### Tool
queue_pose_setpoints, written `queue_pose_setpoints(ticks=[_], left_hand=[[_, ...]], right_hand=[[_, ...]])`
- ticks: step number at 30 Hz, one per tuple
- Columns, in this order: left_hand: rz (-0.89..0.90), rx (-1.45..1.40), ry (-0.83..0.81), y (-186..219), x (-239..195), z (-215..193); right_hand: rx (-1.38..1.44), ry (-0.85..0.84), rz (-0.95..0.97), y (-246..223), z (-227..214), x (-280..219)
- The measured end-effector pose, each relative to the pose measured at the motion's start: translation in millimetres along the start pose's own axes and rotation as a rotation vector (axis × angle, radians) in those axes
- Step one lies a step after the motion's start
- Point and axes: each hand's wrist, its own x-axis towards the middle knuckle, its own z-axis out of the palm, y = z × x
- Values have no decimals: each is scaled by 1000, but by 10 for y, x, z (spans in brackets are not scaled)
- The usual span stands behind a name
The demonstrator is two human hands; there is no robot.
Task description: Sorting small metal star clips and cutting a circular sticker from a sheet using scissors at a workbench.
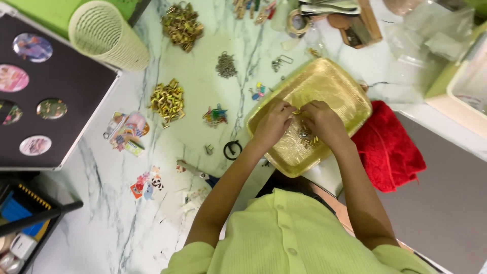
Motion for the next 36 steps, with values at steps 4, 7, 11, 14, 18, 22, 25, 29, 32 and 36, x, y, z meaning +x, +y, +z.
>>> queue_pose_setpoints(ticks=[4,7,11,14,18,22,25,29,32,36], left_hand=[[114,189,-63,-223,121,458],[133,359,-119,-294,104,603],[60,210,-86,-50,61,323],[-89,193,-143,157,-23,127],[-77,385,-94,-68,-196,318],[-102,397,-86,-146,-219,497],[-60,549,-190,-202,-205,545],[-12,499,-248,-30,-154,374],[-62,272,-227,107,-168,268],[-195,-231,-169,43,-179,270]], right_hand=[[38,42,80,74,-26,-241],[-46,69,68,71,25,-328],[-79,145,81,66,74,-331],[-69,166,68,57,69,-363],[-110,44,32,4,91,-374],[-98,38,33,-131,123,-369],[-136,61,10,-88,242,-383],[-138,76,35,-25,266,-389],[-67,61,47,26,211,-418],[192,16,124,-128,-76,-388]])
